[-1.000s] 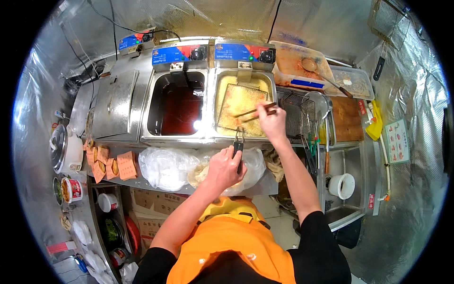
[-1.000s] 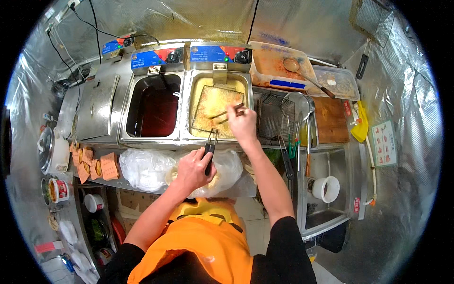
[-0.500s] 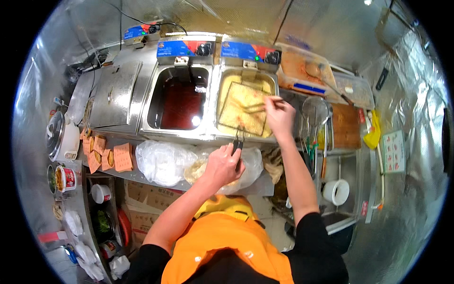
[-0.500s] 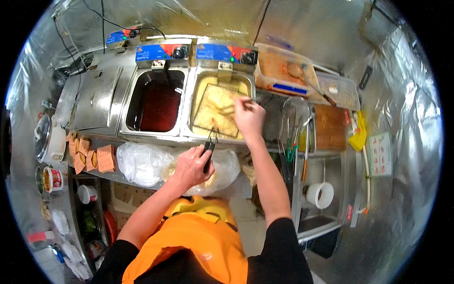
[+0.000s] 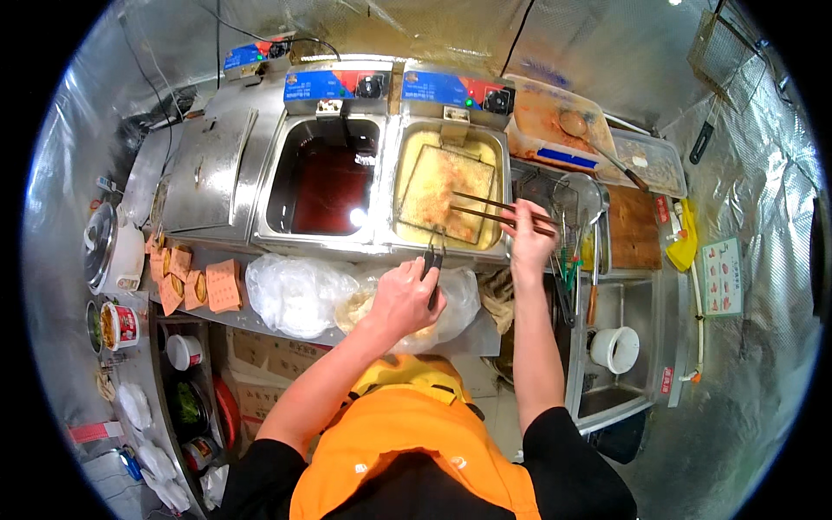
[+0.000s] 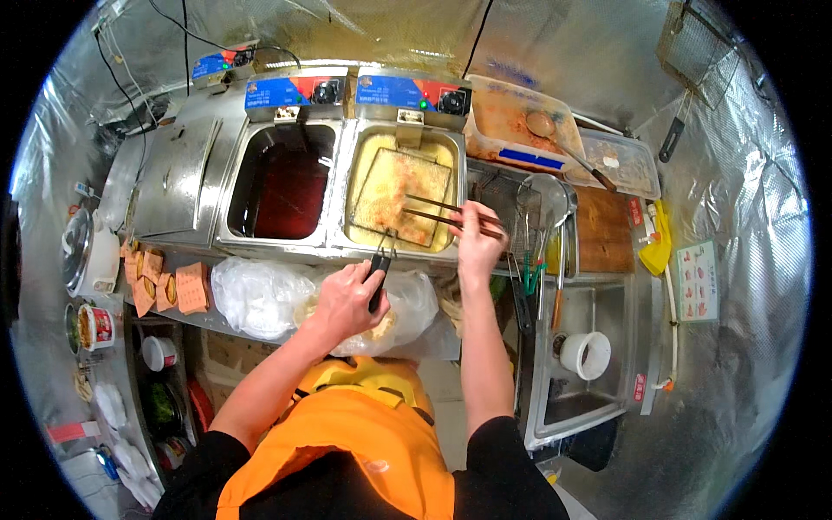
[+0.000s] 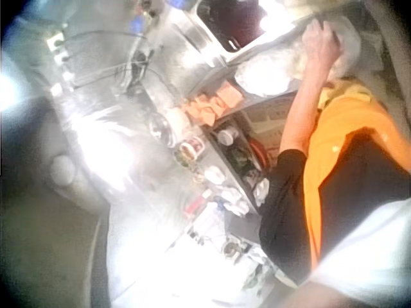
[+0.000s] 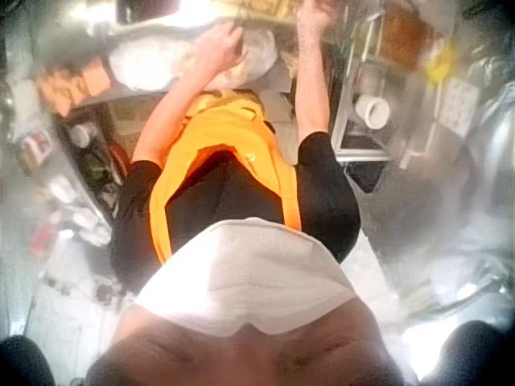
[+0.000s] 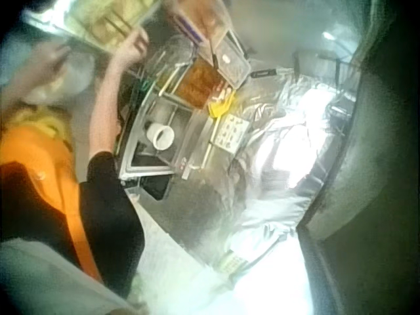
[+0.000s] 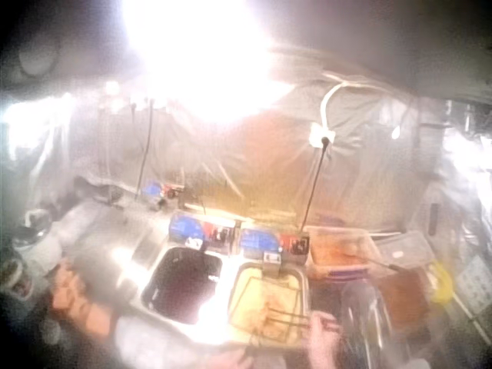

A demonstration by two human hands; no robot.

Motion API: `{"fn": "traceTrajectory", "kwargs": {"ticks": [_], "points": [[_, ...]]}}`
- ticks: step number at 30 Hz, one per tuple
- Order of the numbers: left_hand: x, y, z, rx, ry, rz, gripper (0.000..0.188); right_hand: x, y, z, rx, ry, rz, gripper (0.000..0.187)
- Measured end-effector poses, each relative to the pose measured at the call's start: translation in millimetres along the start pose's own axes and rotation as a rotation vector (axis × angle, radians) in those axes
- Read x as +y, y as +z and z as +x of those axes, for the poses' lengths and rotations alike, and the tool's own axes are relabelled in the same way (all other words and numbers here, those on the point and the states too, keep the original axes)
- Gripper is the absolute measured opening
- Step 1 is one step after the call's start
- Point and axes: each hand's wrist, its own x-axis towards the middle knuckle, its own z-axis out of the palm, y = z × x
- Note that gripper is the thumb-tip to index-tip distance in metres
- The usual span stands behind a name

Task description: The person prepares food items by frying them in a deep fryer, applying sauce to a bun, and adding lettuce and meat filling.

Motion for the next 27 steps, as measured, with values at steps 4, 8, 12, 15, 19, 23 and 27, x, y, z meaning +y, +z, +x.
{"fn": "traceTrajectory", "kwargs": {"ticks": [4, 8, 12, 15, 19, 23, 27], "points": [[-1, -2, 3, -0.026, 0.001, 0.022, 0.024, -11, 19, -4, -0.006, -0.021, 0.018, 0.022], [-6, -2, 6, 0.024, 0.012, 0.018, 0.026, -21, 12, 0, 0.032, -0.026, -0.11, 0.023], [1, 1, -1, 0.037, 0.026, 0.006, 0.024, -15, 9, -29, 0.004, -0.018, -0.066, 0.023], [-1, 0, 4, 0.065, 0.039, -0.006, 0.02, -10, 6, -1, 0.054, 0.012, -0.122, 0.02], [4, 1, 0, 0.027, 0.021, -0.005, 0.02, 9, 6, 21, -0.015, -0.126, -0.103, 0.02], [-2, -1, 2, 0.073, 0.014, -0.021, 0.019, -43, 20, 3, 0.045, -0.151, -0.202, 0.018], [5, -4, 2, -0.034, -0.013, 0.028, 0.023, 20, 16, 26, -0.166, -0.225, -0.39, 0.024]]}}
